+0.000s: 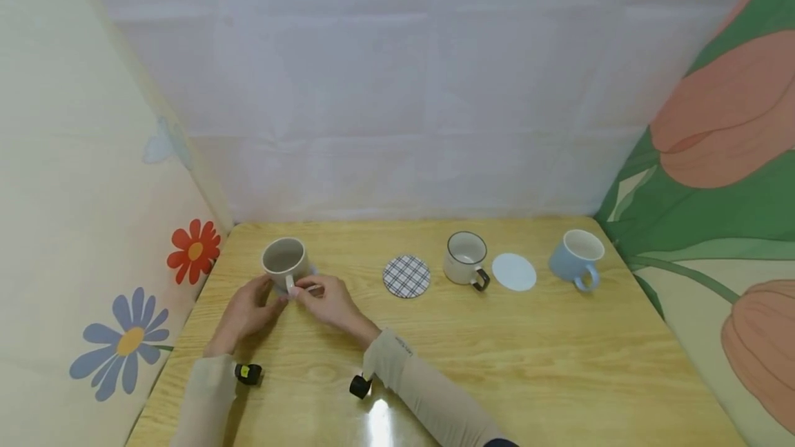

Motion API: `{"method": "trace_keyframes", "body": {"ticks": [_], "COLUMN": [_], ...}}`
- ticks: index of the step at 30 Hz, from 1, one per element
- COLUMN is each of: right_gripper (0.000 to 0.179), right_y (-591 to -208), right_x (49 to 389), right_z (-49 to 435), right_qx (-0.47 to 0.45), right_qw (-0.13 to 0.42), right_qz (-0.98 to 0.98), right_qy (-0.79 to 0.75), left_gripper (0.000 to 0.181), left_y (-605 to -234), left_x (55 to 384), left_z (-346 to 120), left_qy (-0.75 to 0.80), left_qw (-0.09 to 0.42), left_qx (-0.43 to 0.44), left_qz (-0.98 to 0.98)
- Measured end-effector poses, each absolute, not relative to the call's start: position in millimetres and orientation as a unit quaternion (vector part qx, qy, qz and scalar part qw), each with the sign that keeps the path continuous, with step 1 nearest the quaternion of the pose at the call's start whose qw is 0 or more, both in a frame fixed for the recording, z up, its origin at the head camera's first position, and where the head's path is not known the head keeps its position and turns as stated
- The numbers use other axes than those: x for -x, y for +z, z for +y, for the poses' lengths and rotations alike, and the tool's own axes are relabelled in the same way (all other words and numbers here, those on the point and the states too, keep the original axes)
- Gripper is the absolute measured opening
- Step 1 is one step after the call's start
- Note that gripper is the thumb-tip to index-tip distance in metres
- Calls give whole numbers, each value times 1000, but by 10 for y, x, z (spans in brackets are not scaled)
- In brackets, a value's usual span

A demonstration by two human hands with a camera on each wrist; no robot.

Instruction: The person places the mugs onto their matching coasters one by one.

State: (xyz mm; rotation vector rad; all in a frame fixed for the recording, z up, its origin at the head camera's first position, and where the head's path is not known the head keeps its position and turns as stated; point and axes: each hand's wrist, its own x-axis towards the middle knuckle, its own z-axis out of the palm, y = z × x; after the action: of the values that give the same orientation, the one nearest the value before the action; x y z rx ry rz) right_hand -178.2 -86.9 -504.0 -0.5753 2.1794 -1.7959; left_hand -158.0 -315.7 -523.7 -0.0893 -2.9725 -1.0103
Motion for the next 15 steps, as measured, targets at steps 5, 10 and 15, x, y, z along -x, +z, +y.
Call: {"method": "trace_keyframes", "body": {"ticks": [5,10,15], "right_gripper": [31,31,33], "right_y": [-4965,-4921,-4873], "right_x": [1772,1757,1727], "right_z": [-815,-757,-697], "right_qx": [194,205,214], "right_qw": [134,127,127], "right_qz": [755,758,758], "right_qy": [-612,-606,-602], "left_gripper": [70,73,74], "left_y": [-5190,-5173,-5145], "left_x": [1552,1513,1465], "left_z": [-3162,-3172,-3184], "left_qy": [-315,-309,-313], "left_qw": [-23,-25,-25], "left_qx": [-3,-21,-29], "left_qz": [-949,-950,-949]}}
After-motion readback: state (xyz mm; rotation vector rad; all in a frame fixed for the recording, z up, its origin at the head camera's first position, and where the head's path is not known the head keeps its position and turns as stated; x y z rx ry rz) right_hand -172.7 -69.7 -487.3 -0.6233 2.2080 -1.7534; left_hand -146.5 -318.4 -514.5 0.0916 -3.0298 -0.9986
